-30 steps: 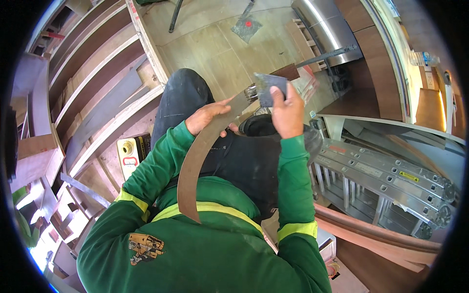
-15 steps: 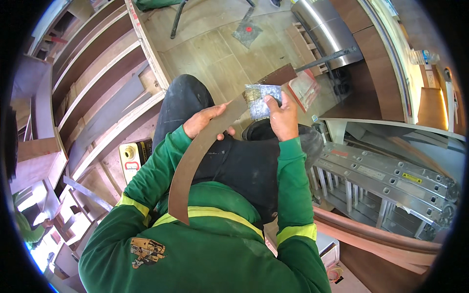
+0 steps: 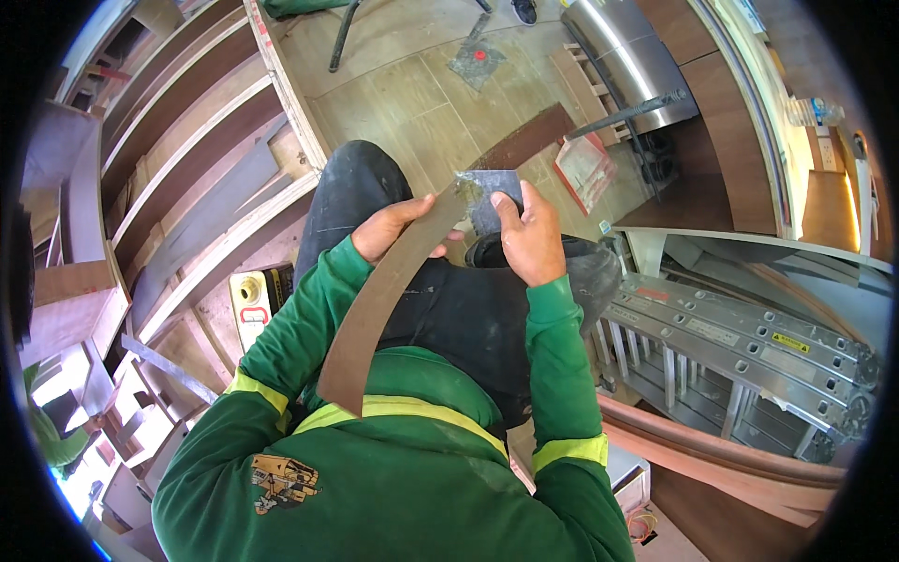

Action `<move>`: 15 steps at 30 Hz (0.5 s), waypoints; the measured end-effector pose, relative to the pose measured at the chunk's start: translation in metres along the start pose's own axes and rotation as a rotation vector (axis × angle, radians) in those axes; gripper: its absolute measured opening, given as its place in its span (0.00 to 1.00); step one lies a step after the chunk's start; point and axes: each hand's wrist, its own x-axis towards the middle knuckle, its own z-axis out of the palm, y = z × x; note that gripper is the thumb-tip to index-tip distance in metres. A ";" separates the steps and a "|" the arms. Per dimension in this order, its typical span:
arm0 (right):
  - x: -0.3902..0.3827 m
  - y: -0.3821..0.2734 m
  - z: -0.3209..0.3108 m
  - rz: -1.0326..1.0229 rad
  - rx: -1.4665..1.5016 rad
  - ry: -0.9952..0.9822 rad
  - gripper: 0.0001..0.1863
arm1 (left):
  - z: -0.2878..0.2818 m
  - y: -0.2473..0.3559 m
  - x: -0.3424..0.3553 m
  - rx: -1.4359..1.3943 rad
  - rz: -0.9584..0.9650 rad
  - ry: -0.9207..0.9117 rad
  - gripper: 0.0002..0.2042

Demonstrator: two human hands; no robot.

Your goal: The person sands a curved wooden component and a straight wooden strip using a sanding block, frequently applying a liquid from a yellow container to the sanding surface.

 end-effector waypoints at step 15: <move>-0.004 -0.026 0.006 -0.372 -0.570 -0.044 0.13 | -0.007 -0.004 -0.003 -0.188 0.024 -0.105 0.30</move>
